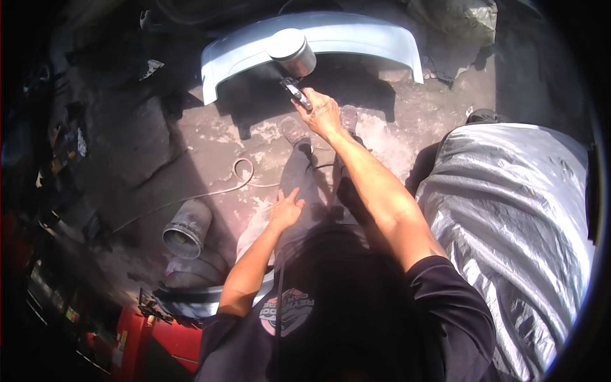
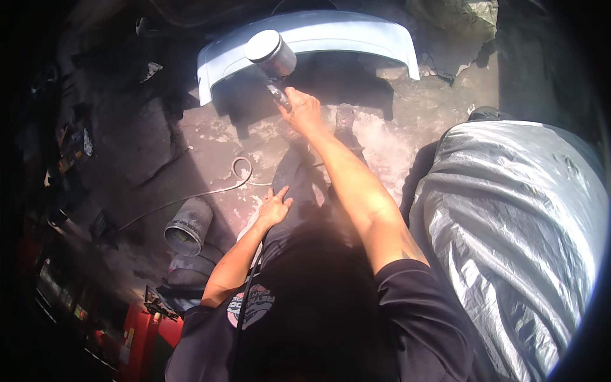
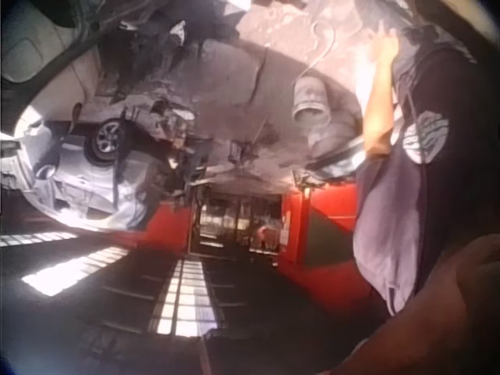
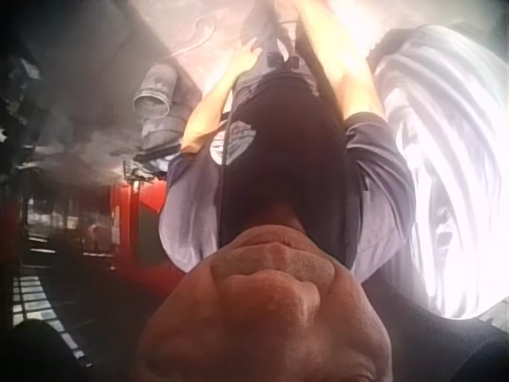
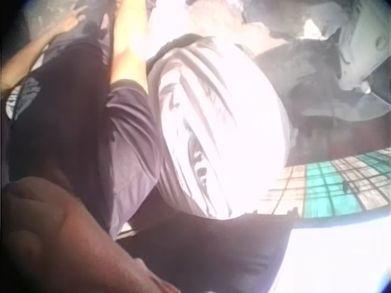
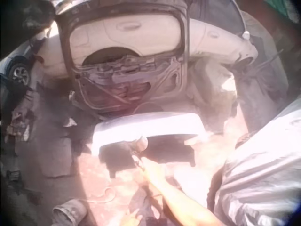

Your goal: The person uses a spray gun to apply white paint to a car bumper and a fender liner in a workshop. They handle the parts by hand, rotating them to ensure even coverage on all surfaces.

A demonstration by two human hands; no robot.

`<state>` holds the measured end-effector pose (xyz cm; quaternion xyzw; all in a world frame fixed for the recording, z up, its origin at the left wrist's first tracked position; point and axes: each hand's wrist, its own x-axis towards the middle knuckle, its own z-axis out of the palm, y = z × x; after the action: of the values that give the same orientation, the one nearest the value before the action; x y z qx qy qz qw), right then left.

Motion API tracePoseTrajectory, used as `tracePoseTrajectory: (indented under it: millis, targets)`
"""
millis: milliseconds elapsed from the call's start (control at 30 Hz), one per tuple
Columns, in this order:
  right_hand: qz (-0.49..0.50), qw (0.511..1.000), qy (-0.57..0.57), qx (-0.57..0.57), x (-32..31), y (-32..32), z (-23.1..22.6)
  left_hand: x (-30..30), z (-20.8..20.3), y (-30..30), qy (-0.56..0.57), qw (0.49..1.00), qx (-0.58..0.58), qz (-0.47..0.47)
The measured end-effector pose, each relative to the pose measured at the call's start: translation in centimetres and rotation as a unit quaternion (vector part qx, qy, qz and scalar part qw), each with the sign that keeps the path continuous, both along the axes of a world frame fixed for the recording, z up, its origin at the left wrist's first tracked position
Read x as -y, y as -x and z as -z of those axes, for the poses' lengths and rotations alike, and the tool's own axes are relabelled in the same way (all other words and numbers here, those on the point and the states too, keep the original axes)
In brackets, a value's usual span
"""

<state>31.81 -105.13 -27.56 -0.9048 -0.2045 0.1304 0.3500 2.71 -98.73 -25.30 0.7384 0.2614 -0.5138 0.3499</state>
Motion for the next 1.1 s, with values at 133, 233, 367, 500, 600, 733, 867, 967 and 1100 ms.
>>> tracePoseTrajectory:
  millis: [133, 233, 367, 500, 600, 733, 867, 967, 1100]
  targets:
    - [0.188, 0.978, 0.089, 0.008, 6.9, -4.6, 0.1, 0.5, -0.1, 0.1, 0.000, 1.000, 0.000, 0.008]
    - [0.252, 0.958, 0.130, 0.043, 9.9, -6.4, -0.2, 1.1, 0.2, 0.8, -0.005, 1.000, 0.002, 0.017]
    - [0.254, 0.963, 0.089, 0.026, 8.0, -5.7, 0.1, 2.2, -0.8, 0.6, -0.008, 1.000, -0.009, -0.011]
    - [0.103, 0.992, 0.018, -0.069, 4.0, -3.4, 0.5, 4.0, -1.2, 0.8, -0.022, 1.000, -0.009, -0.008]
    - [-0.012, 0.998, -0.045, 0.043, 3.4, -1.8, 0.8, 5.5, -1.2, 0.8, -0.018, 0.999, -0.004, -0.026]
    - [-0.005, 0.999, 0.035, 0.011, 8.4, -2.1, 1.2, 6.9, -2.3, 0.2, -0.030, 0.999, 0.006, -0.037]
    - [0.154, 0.978, 0.141, 0.005, 17.7, -4.6, 1.4, 8.0, -2.3, 1.9, -0.025, 0.994, 0.037, -0.102]
    - [0.253, 0.950, 0.185, 0.005, 23.9, -6.2, 0.5, 8.1, -3.0, 2.7, -0.026, 0.983, 0.065, -0.167]
    - [0.222, 0.958, 0.181, 0.029, 21.3, -5.7, 0.0, 8.2, -3.9, 4.8, -0.031, 0.966, 0.084, -0.241]
